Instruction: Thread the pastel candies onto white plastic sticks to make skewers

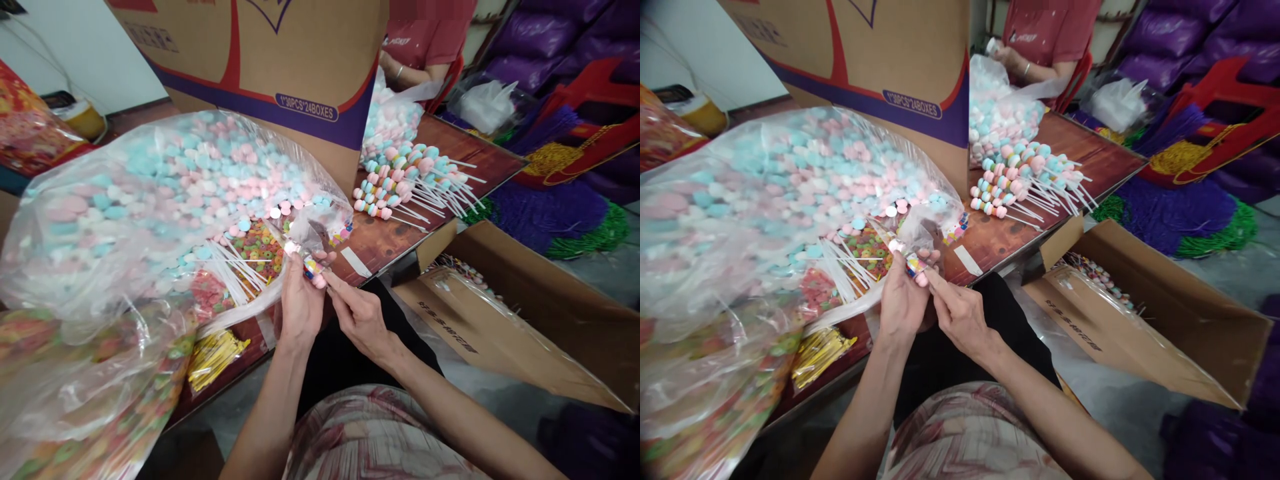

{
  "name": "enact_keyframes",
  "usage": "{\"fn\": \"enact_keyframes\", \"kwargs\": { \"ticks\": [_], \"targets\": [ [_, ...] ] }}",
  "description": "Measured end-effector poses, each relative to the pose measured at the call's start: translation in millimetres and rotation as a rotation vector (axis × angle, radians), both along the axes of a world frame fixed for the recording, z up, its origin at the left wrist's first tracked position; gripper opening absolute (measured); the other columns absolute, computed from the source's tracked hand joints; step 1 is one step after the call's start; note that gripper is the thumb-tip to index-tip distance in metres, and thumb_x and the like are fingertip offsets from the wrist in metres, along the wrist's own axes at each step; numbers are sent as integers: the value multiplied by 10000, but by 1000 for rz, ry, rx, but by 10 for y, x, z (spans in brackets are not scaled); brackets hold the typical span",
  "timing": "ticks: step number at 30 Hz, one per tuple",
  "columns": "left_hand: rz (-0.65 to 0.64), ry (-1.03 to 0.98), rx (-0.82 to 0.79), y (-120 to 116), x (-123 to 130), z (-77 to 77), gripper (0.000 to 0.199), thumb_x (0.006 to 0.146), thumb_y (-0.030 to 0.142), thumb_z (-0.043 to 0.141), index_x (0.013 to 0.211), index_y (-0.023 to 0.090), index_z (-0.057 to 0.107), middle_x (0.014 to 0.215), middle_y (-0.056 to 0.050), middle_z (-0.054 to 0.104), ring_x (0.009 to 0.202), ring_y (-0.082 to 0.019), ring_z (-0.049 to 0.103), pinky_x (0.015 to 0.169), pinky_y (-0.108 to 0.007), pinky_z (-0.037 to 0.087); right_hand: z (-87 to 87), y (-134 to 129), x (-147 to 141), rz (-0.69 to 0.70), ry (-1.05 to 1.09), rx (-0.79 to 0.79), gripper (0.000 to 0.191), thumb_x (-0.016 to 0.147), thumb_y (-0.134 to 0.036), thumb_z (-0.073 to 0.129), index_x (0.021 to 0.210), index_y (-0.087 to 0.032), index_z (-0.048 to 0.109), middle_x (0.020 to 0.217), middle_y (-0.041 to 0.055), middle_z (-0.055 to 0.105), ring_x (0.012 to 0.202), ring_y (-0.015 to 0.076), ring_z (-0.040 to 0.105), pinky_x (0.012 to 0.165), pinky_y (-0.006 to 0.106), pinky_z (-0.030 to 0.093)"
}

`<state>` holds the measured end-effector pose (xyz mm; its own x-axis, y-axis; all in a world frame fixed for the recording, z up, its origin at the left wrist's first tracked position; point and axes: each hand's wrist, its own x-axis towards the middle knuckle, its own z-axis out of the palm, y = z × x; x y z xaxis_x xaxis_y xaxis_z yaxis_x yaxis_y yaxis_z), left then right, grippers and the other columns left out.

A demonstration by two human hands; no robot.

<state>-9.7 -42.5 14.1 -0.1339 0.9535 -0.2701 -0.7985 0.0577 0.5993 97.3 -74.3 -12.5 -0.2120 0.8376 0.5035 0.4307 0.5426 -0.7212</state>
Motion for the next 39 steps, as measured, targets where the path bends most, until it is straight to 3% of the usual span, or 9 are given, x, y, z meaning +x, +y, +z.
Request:
{"fn": "enact_keyframes", "kwargs": {
  "ticks": [3,8,12,14,19,24,32,35,39],
  "targets": [
    [-13,-14,-13,0,-7,-1,287,875,452,654,944,183,581,822,-4,660,689,-81,638,650,-191,468,-17,0,0,-14,-21,50,414,958,-116,473,1350,-172,592,1117,100,743,892,184,738,807,286,597],
    [-8,62,17,-13,3,-4,223,816,325,732,851,173,573,765,21,629,747,-91,661,697,-183,481,5,5,-41,41,41,-120,447,978,-153,454,1418,-190,528,1139,78,736,810,151,736,742,246,606],
    [0,115,-26,-21,28,0,221,823,355,712,841,171,590,781,5,654,768,-132,683,758,-247,516,44,-13,-80,46,178,-240,449,989,-211,472,1437,-219,506,1175,52,715,860,161,723,760,275,613],
    [1,99,-44,-19,35,8,221,830,370,701,853,179,594,796,3,662,775,-137,685,759,-253,519,51,-33,-94,40,197,-258,457,990,-213,472,1446,-215,494,1089,46,737,821,162,719,732,278,614],
    [-32,-20,-42,-2,13,37,220,837,359,706,883,187,576,803,13,647,762,-116,672,704,-220,501,50,-73,-107,-35,220,-162,364,978,-195,490,1329,-183,586,1082,78,733,858,164,719,774,264,595],
    [-34,-28,-38,9,-26,46,227,855,371,691,868,178,572,802,3,640,713,-95,643,587,-186,448,64,-63,-77,-115,185,-108,178,966,-218,530,1099,-191,646,898,40,736,701,123,692,673,208,566],
    [-114,70,-7,-32,44,39,204,804,331,728,760,164,621,714,6,636,771,-141,681,782,-262,535,-3,30,-68,-154,-133,228,231,962,-132,510,1115,-129,683,860,99,765,721,181,732,715,267,583],
    [-122,104,-38,-53,84,36,210,765,329,755,758,156,636,719,-4,661,805,-163,696,819,-284,543,8,66,-110,-182,-110,216,236,966,-133,493,1088,-134,694,885,103,766,752,183,739,728,258,585],
    [-156,71,-49,-44,47,32,191,754,313,760,815,153,675,771,-27,704,860,-182,706,837,-286,544,82,72,-133,-157,76,19,234,983,-172,475,1095,-190,679,1000,64,757,856,160,734,795,236,580]
  ]
}}
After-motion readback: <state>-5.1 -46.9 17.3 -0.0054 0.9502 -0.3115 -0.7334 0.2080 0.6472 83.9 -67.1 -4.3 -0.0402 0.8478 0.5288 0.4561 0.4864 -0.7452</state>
